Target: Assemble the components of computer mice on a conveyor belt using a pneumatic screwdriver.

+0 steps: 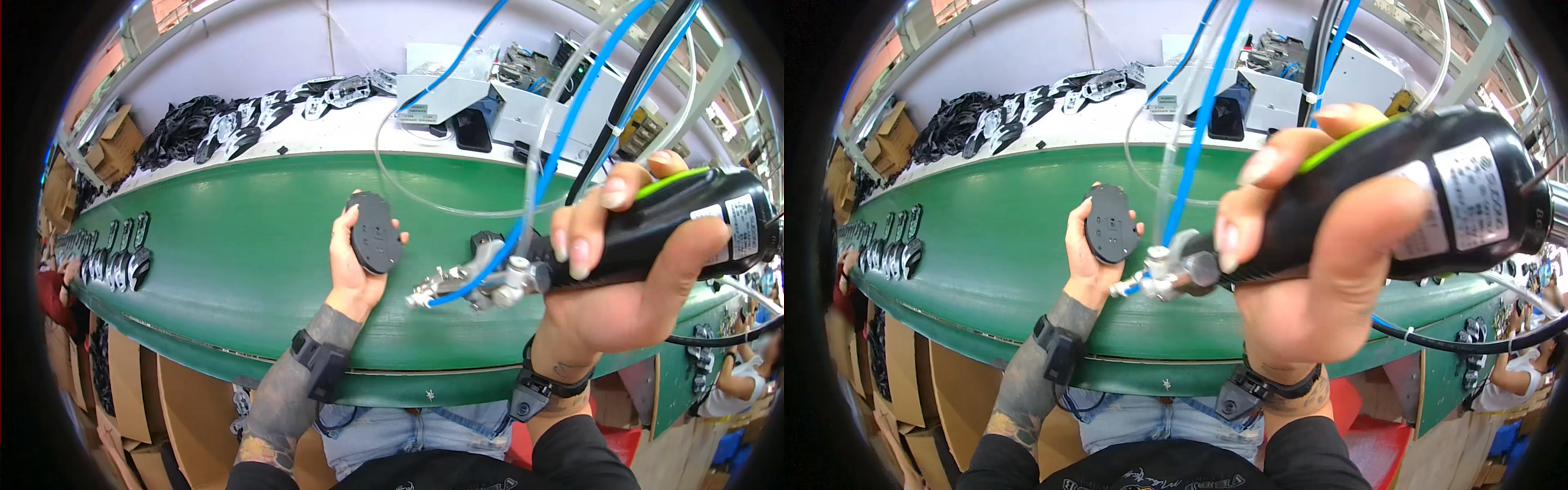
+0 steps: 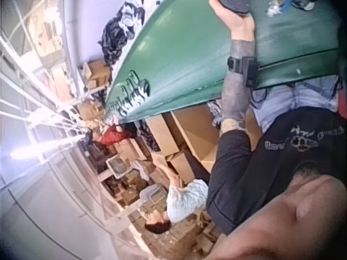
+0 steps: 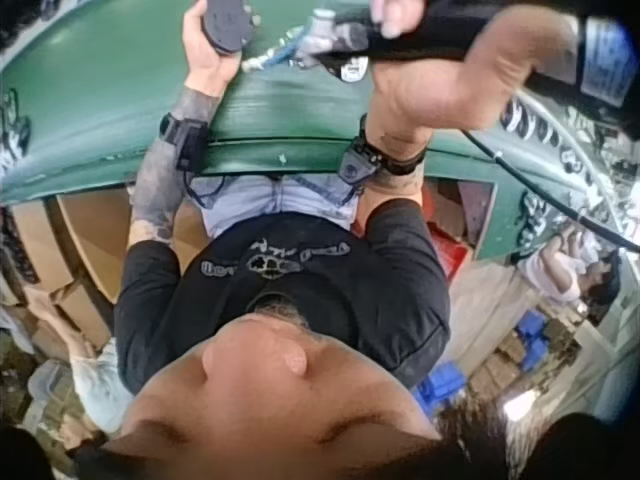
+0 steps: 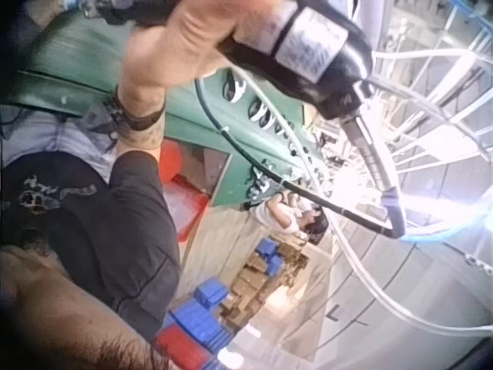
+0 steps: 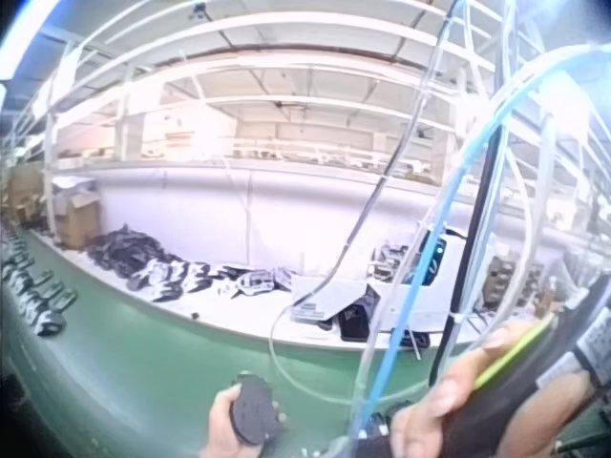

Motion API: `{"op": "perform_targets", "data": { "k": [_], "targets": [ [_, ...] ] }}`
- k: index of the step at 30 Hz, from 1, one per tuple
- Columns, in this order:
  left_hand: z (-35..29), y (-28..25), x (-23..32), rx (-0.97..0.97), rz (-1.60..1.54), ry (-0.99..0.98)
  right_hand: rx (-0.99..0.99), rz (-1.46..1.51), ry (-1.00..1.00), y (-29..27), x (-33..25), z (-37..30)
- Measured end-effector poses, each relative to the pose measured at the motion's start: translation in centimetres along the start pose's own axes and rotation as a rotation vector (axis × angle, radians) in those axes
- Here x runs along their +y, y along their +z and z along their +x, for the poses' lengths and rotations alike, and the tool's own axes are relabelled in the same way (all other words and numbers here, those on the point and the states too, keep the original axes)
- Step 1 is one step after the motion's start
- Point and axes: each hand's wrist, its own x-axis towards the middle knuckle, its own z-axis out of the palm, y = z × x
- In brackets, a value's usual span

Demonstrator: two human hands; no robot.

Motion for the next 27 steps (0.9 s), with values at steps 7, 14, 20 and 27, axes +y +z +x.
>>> {"op": "perform_targets", "data": {
  "k": [7, 14, 20, 27],
  "targets": [
    [0.1, 0.1, -0.5, -0.008, -0.018, -0.058, -0.068, -0.075, -0.157, -1.1, -2.6, -0.2],
    [-2.0, 1.5, -2.1, -0.12, -0.078, -0.238, 0.041, -0.052, -0.074, 0.2, -1.5, -0.8],
    [-1.3, 1.9, -2.7, -0.147, -0.153, -0.284, 0.049, -0.06, -0.051, 0.2, -0.8, -0.5],
    [-2.4, 1.4, 0.2, -0.119, 0.065, -0.214, 0.003, -0.015, -0.06, 2.1, 0.5, -0.9]
  ]
}}
